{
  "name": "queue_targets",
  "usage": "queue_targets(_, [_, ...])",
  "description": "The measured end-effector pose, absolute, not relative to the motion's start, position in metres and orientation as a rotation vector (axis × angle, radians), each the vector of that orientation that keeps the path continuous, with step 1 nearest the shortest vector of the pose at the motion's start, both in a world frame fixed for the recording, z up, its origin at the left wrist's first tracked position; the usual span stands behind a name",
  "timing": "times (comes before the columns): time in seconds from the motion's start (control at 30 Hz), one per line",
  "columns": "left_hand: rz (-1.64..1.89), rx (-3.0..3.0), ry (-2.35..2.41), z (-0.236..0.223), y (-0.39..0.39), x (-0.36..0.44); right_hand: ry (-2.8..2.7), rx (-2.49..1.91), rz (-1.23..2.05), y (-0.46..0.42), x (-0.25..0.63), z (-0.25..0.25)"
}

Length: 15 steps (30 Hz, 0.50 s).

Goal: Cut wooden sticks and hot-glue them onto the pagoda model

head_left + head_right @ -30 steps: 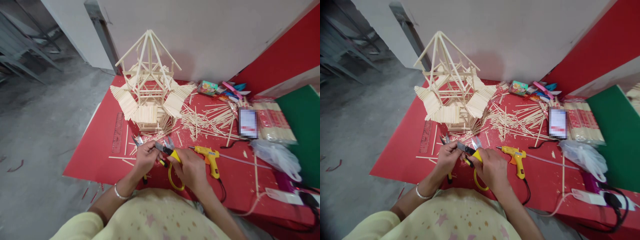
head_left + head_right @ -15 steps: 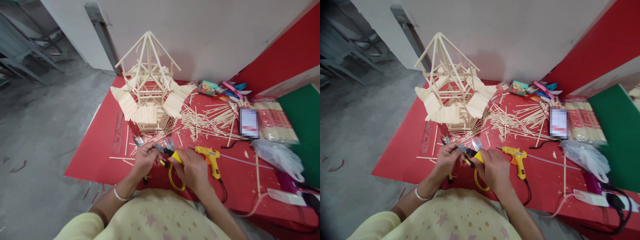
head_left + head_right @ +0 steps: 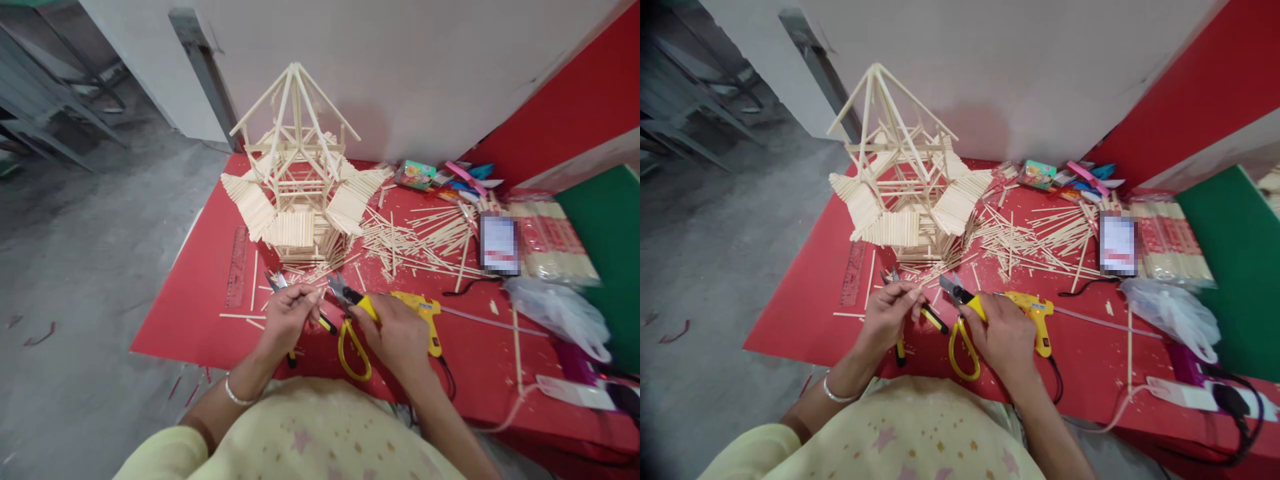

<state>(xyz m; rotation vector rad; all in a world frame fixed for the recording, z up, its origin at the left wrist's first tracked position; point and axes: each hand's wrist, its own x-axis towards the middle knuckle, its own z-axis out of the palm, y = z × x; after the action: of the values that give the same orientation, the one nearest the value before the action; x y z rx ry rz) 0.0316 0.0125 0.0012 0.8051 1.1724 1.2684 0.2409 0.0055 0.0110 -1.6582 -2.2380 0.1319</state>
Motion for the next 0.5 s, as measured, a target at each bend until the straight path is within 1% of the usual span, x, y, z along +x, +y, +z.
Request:
queue_targets(0.1, [1.255, 0.807, 1.166, -0.003, 0.014, 0.029, -2.217, -1.515, 0.094, 0.007, 0.240, 0.020])
queue_targets(0.2, [1.235, 0.826, 1.153, -0.004, 0.015, 0.031, -2.267, -1.421, 0.189, 0.006, 0.230, 0.025])
queue_targets(0.33, [1.243, 0.848, 1.152, -0.005, 0.013, 0.033, -2.291, -1.498, 0.298, 0.004, 0.223, 0.017])
queue_targets(0.5, [1.244, 0.803, 1.115, -0.012, 0.011, 0.032, -2.316, -1.529, 0.282, 0.003, 0.225, 0.010])
